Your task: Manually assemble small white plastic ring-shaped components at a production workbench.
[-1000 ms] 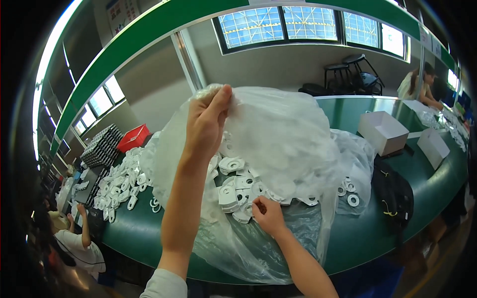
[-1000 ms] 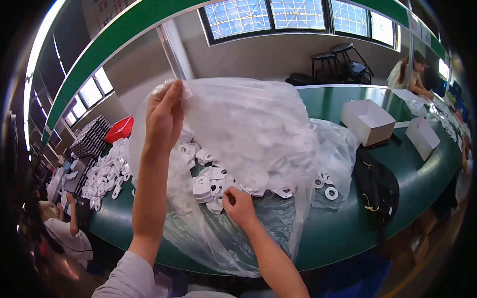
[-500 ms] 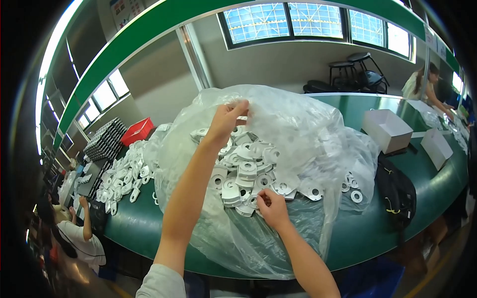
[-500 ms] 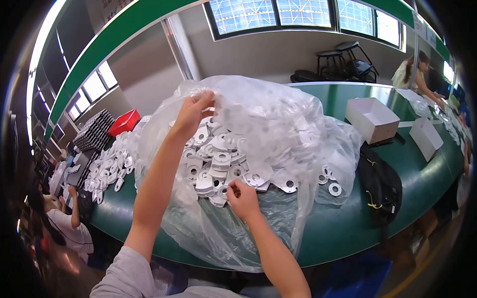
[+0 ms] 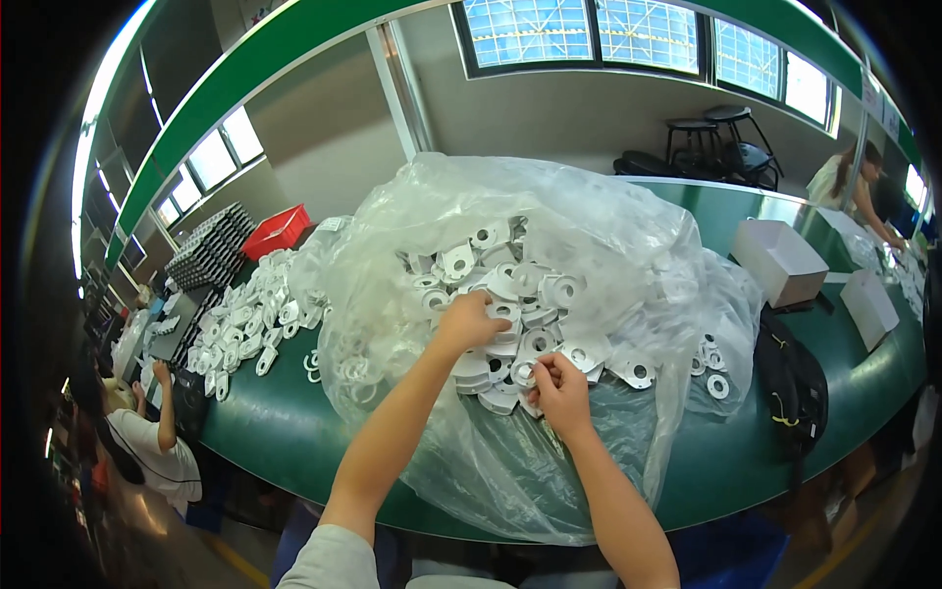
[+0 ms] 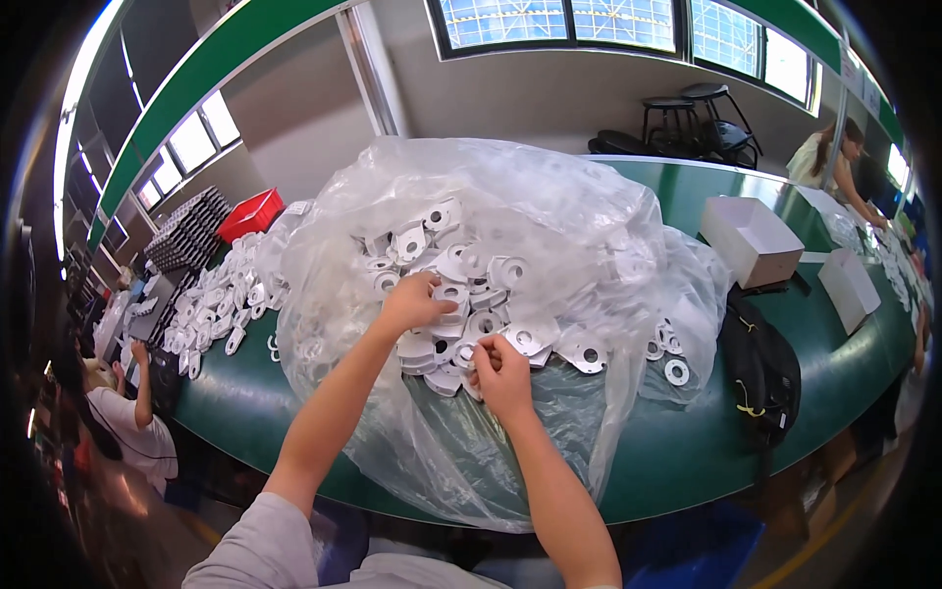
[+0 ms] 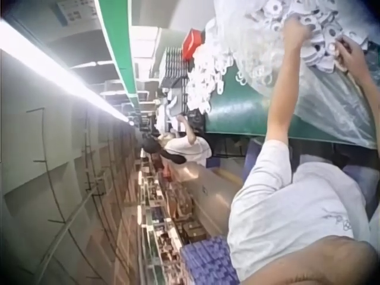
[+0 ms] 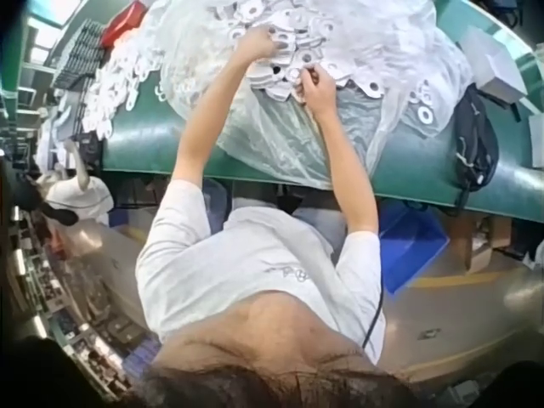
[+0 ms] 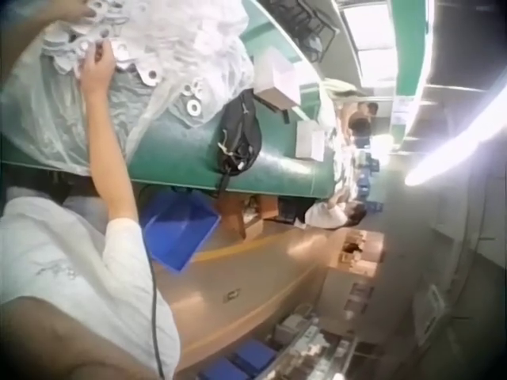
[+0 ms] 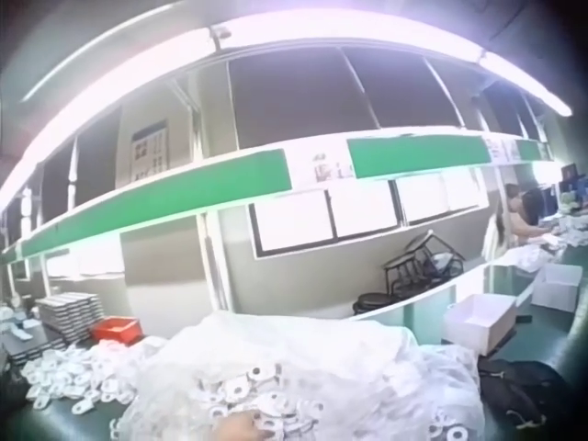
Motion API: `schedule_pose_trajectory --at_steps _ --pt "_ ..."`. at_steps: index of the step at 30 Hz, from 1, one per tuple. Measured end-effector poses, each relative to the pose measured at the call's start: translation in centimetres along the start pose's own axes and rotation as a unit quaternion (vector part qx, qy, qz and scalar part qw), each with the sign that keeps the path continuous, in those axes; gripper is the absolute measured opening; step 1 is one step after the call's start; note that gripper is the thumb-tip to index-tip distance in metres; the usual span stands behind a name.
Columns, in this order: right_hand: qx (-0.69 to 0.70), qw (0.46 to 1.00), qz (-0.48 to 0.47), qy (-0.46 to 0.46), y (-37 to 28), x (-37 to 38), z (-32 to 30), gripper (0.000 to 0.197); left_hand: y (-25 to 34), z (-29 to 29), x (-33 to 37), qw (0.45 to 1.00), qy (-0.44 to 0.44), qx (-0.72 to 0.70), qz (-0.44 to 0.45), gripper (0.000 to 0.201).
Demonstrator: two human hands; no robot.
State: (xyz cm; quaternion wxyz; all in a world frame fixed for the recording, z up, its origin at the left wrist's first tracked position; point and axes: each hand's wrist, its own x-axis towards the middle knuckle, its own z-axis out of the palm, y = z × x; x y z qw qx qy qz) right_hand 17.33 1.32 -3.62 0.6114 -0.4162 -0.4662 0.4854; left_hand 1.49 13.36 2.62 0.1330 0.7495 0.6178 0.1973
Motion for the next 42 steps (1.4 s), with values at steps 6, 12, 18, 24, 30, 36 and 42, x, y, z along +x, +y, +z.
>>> schedule_pose_trajectory --at_steps 6,12,18,24,30,36,42 --pt "0.025 1.000 -0.004 0.001 0.2 0.6 0.0 0.010 -1.7 -1.8 -2.6 0.982 0.158 -0.083 0.069 0.050" --pt "0.097 0.995 -0.005 0.016 -0.4 0.5 -1.0 0.015 -1.9 -1.5 -6.2 0.938 0.179 -0.288 0.070 0.037" --pt "0.285 0.953 0.061 -0.085 -0.1 0.2 -2.0 0.018 -0.6 0.3 -10.6 0.773 -0.080 -0.630 0.013 0.027" --pt "0.213 0.966 0.143 -0.022 -0.6 -1.2 1.2 0.023 1.2 2.9 -11.9 0.812 -0.005 -0.577 0.095 0.024" --pt "0.130 0.979 0.140 -0.065 -0.7 -1.1 0.4 0.024 1.2 2.9 -12.3 0.822 0.014 -0.563 0.092 0.022" --pt "0.110 0.986 0.105 -0.061 -1.2 -1.4 1.0 0.022 1.9 3.7 -12.6 0.783 0.022 -0.619 0.061 0.030" --pt "0.081 0.994 0.036 -0.059 -2.9 -1.3 0.8 0.008 1.8 3.6 -13.1 0.760 0.022 -0.649 0.044 0.023"
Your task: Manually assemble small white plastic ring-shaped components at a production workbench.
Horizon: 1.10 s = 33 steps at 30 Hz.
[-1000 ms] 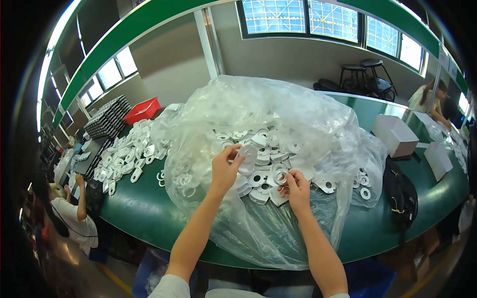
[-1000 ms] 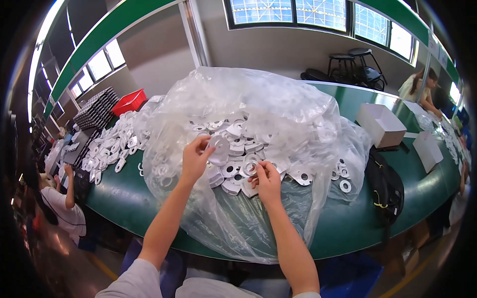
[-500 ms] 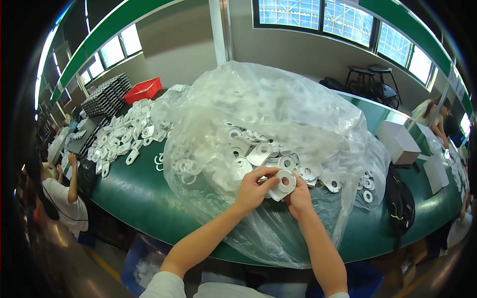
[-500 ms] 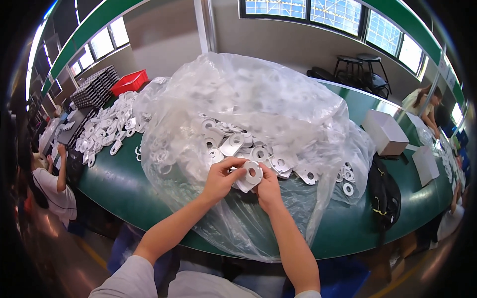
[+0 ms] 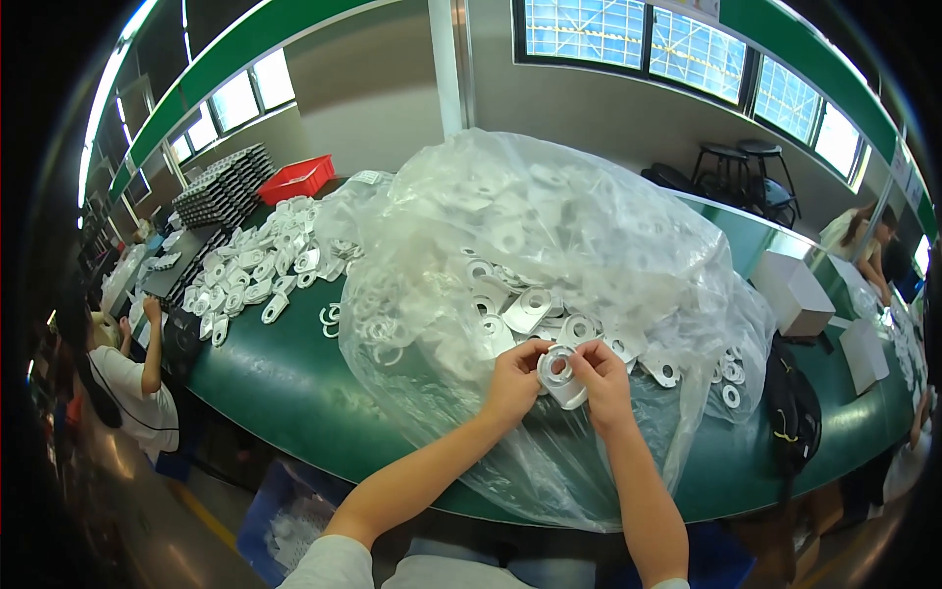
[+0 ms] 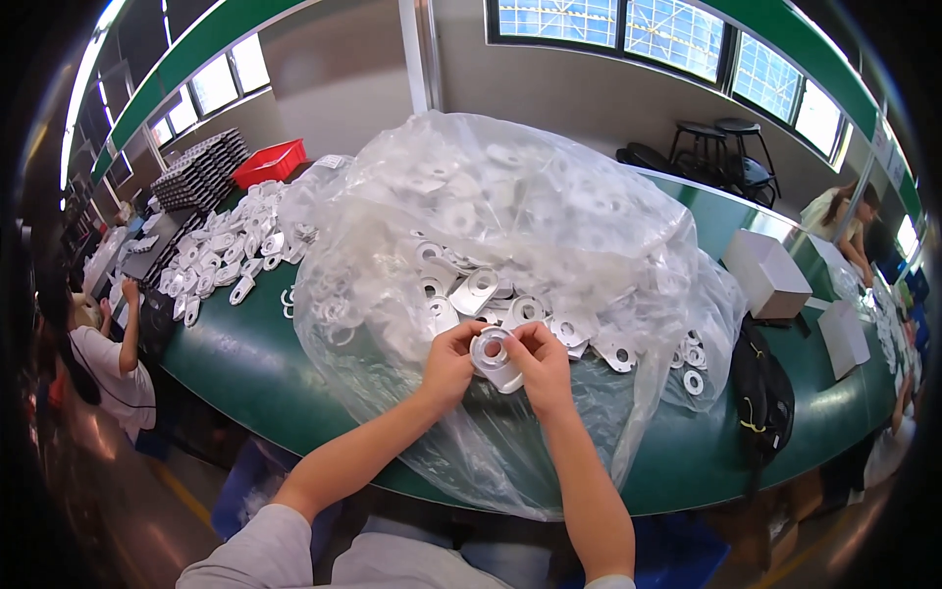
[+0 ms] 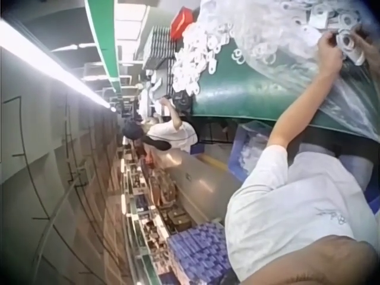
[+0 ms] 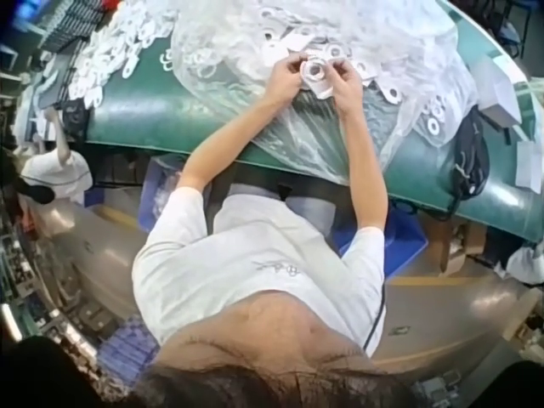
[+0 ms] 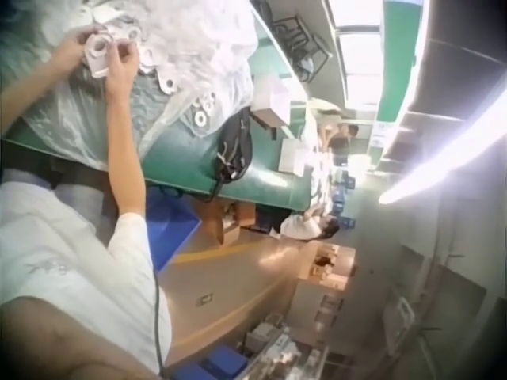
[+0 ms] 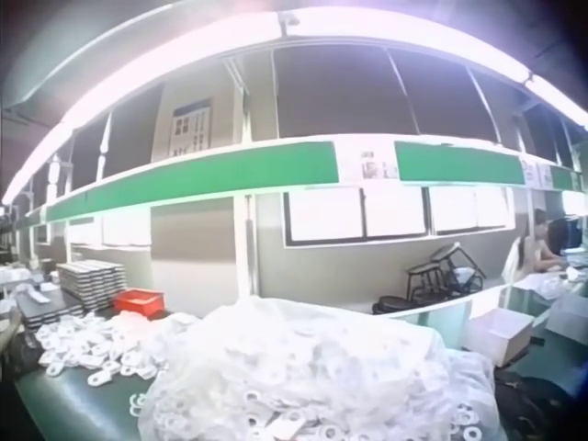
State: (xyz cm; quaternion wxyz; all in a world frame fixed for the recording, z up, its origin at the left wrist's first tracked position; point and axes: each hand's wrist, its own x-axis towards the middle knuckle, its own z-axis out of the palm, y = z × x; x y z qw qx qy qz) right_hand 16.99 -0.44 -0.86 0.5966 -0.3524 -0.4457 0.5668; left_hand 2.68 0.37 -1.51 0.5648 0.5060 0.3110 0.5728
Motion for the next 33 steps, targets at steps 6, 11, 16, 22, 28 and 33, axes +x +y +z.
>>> schedule_pose_trajectory --at_steps 6,11,16,22,28,33 --pt "-0.100 0.990 -0.072 0.066 0.1 0.6 -0.8 0.010 0.0 -0.7 0.3 0.983 -0.043 -0.155 -0.091 0.024" --pt "-0.147 0.987 -0.068 0.023 -0.7 0.0 0.3 0.010 1.0 -1.5 0.5 0.996 -0.078 0.021 -0.028 0.021" --pt "-0.169 0.982 -0.073 -0.034 0.1 0.3 -1.6 0.018 2.5 -1.9 1.0 0.994 -0.077 0.072 -0.030 0.019" --pt "-0.073 0.997 0.012 -0.031 -0.5 -0.6 0.1 0.022 9.8 -8.2 -2.3 0.874 0.203 0.342 0.277 0.009" --pt "-0.079 0.996 0.026 -0.046 0.5 -0.6 0.4 0.024 9.7 -29.4 -1.6 0.765 0.441 0.441 0.157 0.018" --pt "0.059 0.992 0.103 0.047 -0.1 -1.4 1.3 0.031 7.5 -34.8 0.5 0.670 0.411 0.614 -0.073 0.029"
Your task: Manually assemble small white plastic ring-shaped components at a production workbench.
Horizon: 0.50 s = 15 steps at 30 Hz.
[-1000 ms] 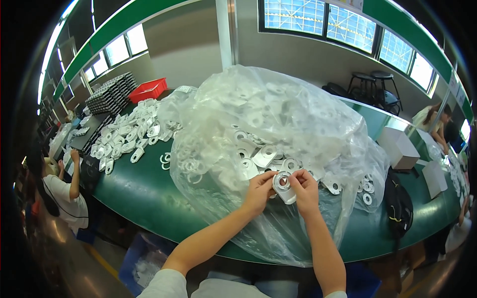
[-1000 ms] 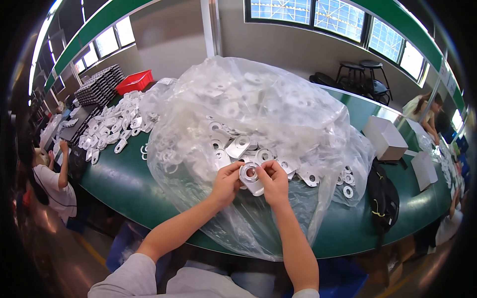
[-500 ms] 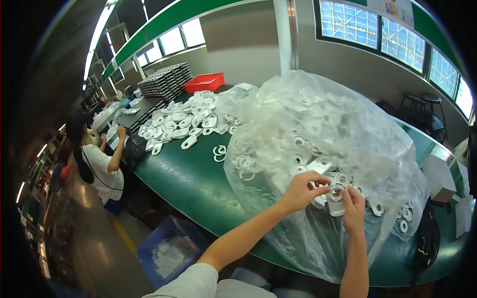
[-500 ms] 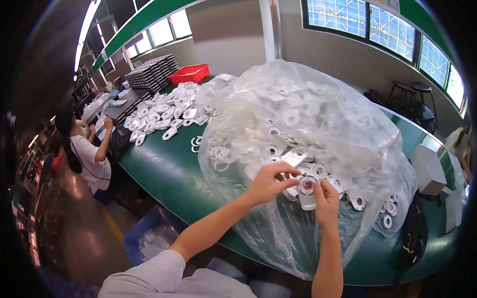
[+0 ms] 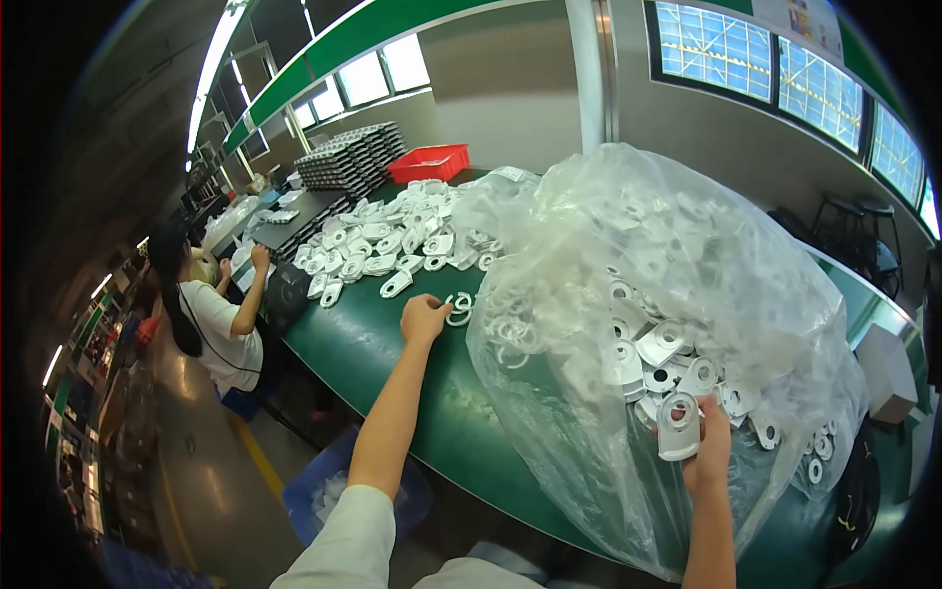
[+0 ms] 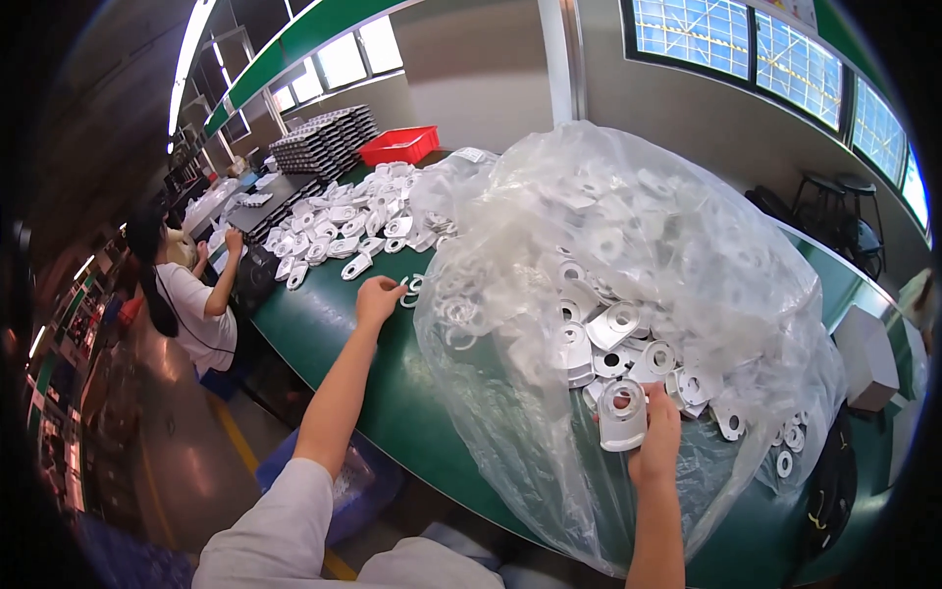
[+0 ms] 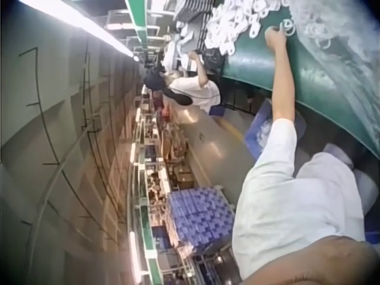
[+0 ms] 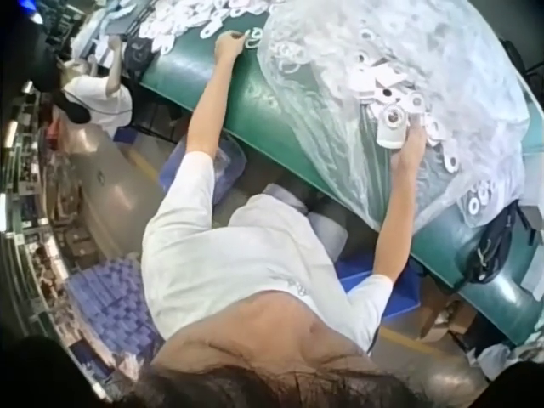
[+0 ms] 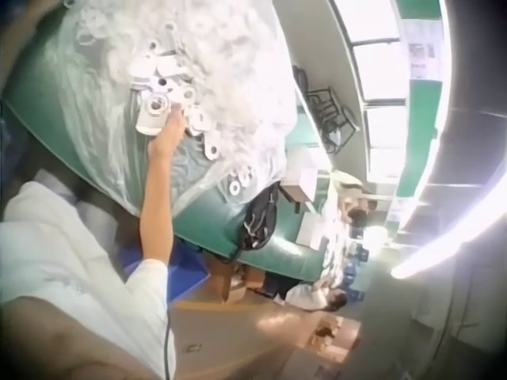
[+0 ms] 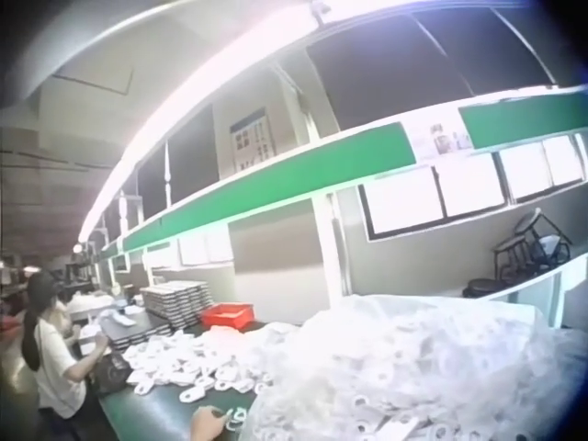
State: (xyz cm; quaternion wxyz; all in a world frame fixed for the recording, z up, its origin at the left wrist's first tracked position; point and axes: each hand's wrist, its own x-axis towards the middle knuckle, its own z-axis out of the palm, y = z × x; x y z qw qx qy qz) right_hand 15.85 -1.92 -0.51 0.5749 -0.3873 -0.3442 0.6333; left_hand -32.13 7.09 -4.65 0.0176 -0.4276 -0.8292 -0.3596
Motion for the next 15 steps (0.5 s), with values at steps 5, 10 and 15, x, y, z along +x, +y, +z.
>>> schedule_pose_trajectory --at_steps 5,10,15 --pt "0.024 0.997 0.045 -0.053 0.1 0.2 0.7 0.037 0.2 -1.0 3.7 0.997 -0.052 -0.049 0.018 0.019" --pt "0.003 0.996 0.025 -0.089 0.2 0.1 0.8 0.034 5.4 -6.0 4.1 0.967 -0.108 0.108 0.203 0.005" --pt "0.011 0.995 0.036 -0.096 -0.3 -0.4 1.0 0.030 8.8 -7.1 4.1 0.874 -0.230 0.320 0.285 0.011"
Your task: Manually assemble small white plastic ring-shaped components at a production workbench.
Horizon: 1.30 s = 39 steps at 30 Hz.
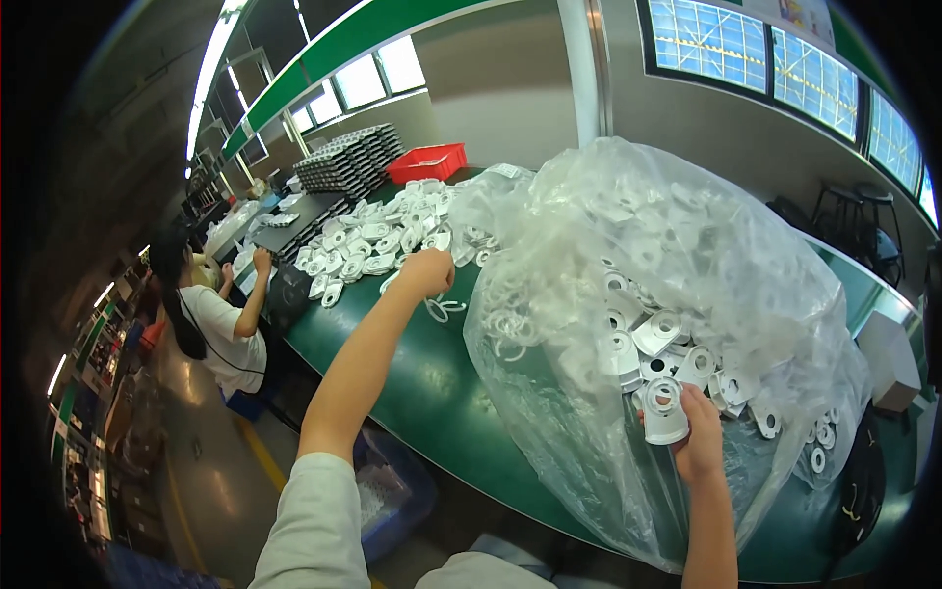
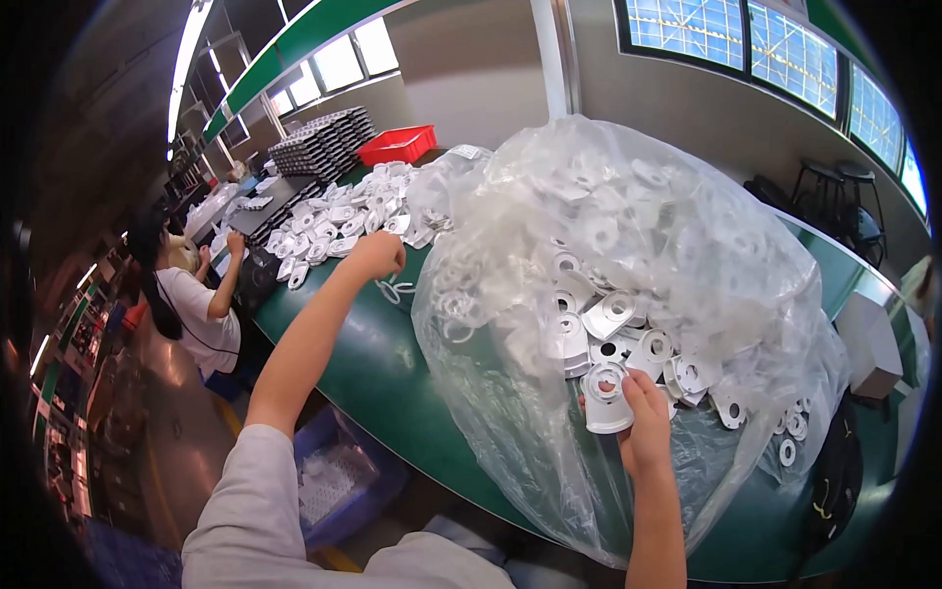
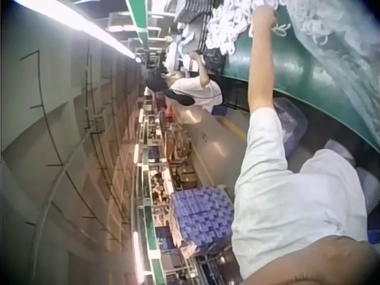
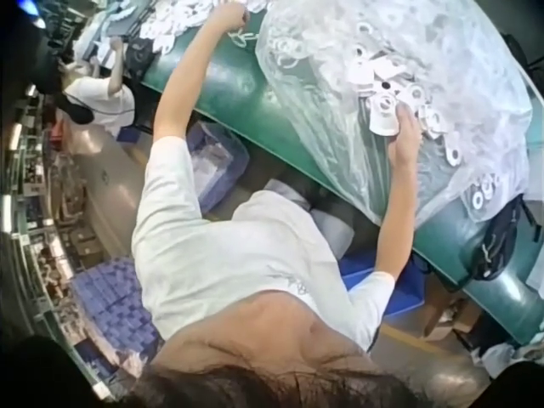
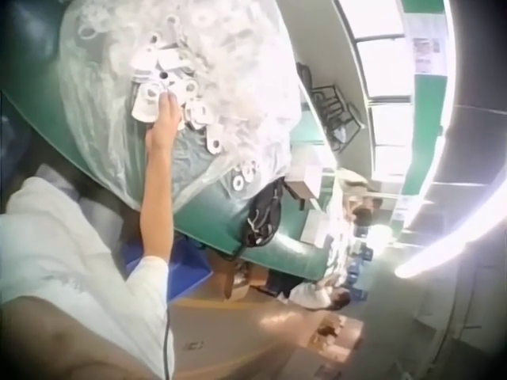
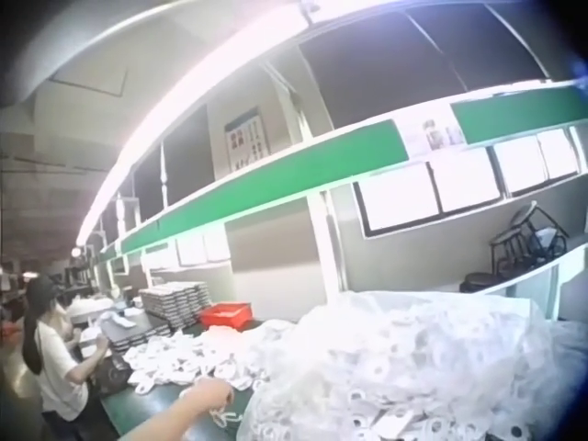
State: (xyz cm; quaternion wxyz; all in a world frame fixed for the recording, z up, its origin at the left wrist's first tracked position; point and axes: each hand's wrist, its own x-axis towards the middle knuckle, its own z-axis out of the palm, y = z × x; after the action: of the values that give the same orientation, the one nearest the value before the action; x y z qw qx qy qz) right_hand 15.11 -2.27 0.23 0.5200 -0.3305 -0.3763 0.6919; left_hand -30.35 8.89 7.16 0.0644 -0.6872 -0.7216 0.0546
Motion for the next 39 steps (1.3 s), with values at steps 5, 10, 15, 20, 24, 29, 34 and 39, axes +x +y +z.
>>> schedule_pose_trajectory --at_steps 5,10,15,20,24,29,34,39 --pt "0.010 1.000 0.005 0.011 0.4 0.3 -0.5 0.028 2.4 -2.0 -1.2 1.000 0.007 -0.014 0.025 0.011" --pt "0.010 1.000 0.009 0.011 0.0 0.4 -0.5 0.029 5.3 0.6 -7.6 0.953 0.219 0.070 0.196 0.007" --pt "0.006 0.999 0.006 0.033 0.3 0.6 -0.3 0.029 9.2 5.0 -16.2 0.943 0.259 0.019 0.207 0.014" --pt "0.002 1.000 0.022 0.015 0.3 0.4 0.1 0.029 8.7 5.8 -19.6 0.914 0.239 -0.320 0.070 0.024" --pt "-0.002 1.000 0.026 0.000 0.7 0.3 -0.2 0.029 8.9 7.9 -20.5 0.915 0.251 -0.303 -0.093 0.021" --pt "0.026 0.999 0.028 -0.019 1.2 0.4 -0.1 0.029 9.6 7.2 -20.1 0.885 0.196 -0.420 -0.052 0.010" --pt "0.010 0.999 0.039 -0.008 1.3 0.7 -0.1 0.032 10.0 7.5 -19.5 0.882 0.234 -0.406 -0.046 0.011" --pt "0.016 0.999 0.037 -0.019 0.8 0.5 0.0 0.031 8.8 8.1 -18.8 0.889 0.193 -0.413 -0.047 0.009"
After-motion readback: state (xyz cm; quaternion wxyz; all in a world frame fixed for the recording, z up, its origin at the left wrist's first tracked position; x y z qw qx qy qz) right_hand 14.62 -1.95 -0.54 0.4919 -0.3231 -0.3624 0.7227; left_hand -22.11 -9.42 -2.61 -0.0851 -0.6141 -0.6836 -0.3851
